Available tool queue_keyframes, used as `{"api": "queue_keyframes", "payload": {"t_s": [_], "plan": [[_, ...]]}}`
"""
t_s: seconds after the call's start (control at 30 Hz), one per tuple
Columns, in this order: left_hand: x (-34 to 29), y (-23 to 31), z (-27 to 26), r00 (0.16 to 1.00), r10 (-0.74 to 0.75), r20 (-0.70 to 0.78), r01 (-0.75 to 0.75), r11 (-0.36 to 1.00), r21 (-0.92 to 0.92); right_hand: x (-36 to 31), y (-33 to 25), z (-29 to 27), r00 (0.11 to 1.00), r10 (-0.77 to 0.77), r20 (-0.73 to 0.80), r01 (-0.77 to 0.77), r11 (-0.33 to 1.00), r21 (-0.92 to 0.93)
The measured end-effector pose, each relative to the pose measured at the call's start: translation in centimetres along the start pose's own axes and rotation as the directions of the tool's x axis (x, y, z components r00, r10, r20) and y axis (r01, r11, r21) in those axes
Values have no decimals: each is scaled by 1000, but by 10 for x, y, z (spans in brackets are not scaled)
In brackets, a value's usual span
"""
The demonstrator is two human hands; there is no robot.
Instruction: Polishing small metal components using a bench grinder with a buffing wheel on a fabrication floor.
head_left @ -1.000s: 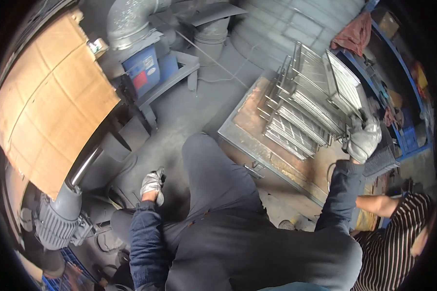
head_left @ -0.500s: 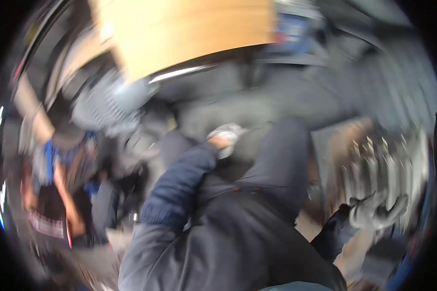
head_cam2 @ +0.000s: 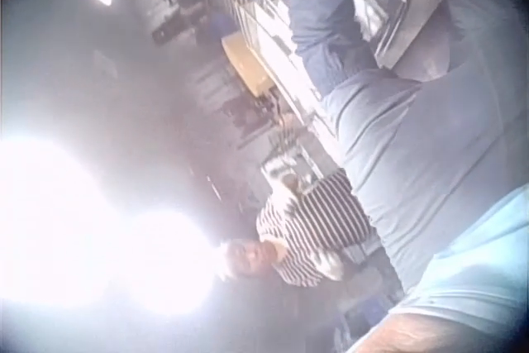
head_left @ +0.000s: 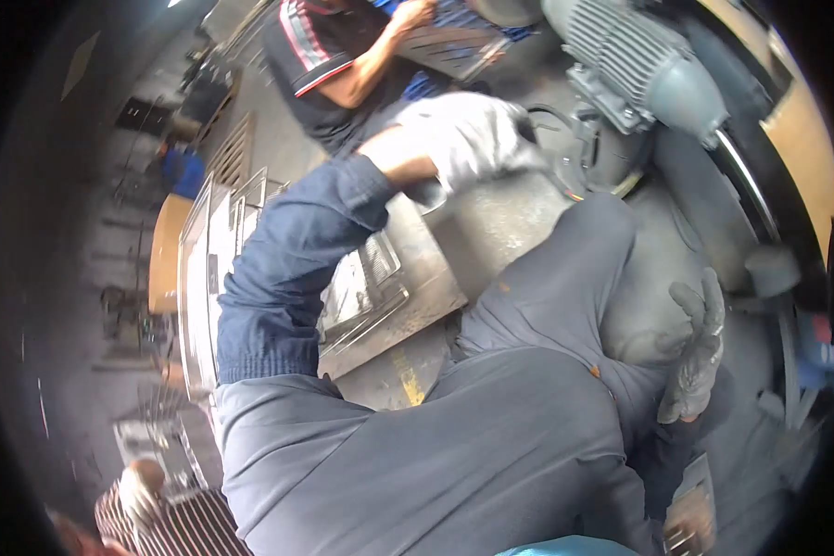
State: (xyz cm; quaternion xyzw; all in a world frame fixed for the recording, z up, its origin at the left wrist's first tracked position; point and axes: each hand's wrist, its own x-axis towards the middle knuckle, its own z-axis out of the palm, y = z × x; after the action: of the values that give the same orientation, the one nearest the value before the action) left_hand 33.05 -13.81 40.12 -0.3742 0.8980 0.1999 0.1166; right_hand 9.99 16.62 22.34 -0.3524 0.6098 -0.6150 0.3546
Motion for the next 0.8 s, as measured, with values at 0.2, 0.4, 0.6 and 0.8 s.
{"api": "queue_keyframes", "payload": {"t_s": [0.2, 0.4, 0.6, 0.8], "plan": [[2, -156, -52, 1000, 6, 31, 23, 495, -869, 9, -8, 31, 995, -97, -1, 97, 992, 84], [-41, -109, -170, 977, -98, -191, 140, 965, 221, 29, -6, 30, 987, -147, -64, 155, 978, 140], [-164, -95, -151, 660, -744, -99, 535, 374, 757, 25, 21, 6, 998, -56, -15, 57, 998, 17], [-275, -182, -92, 603, -796, -49, 784, 581, 219, 28, 34, 5, 1000, 4, -24, -2, 996, 86]]}}
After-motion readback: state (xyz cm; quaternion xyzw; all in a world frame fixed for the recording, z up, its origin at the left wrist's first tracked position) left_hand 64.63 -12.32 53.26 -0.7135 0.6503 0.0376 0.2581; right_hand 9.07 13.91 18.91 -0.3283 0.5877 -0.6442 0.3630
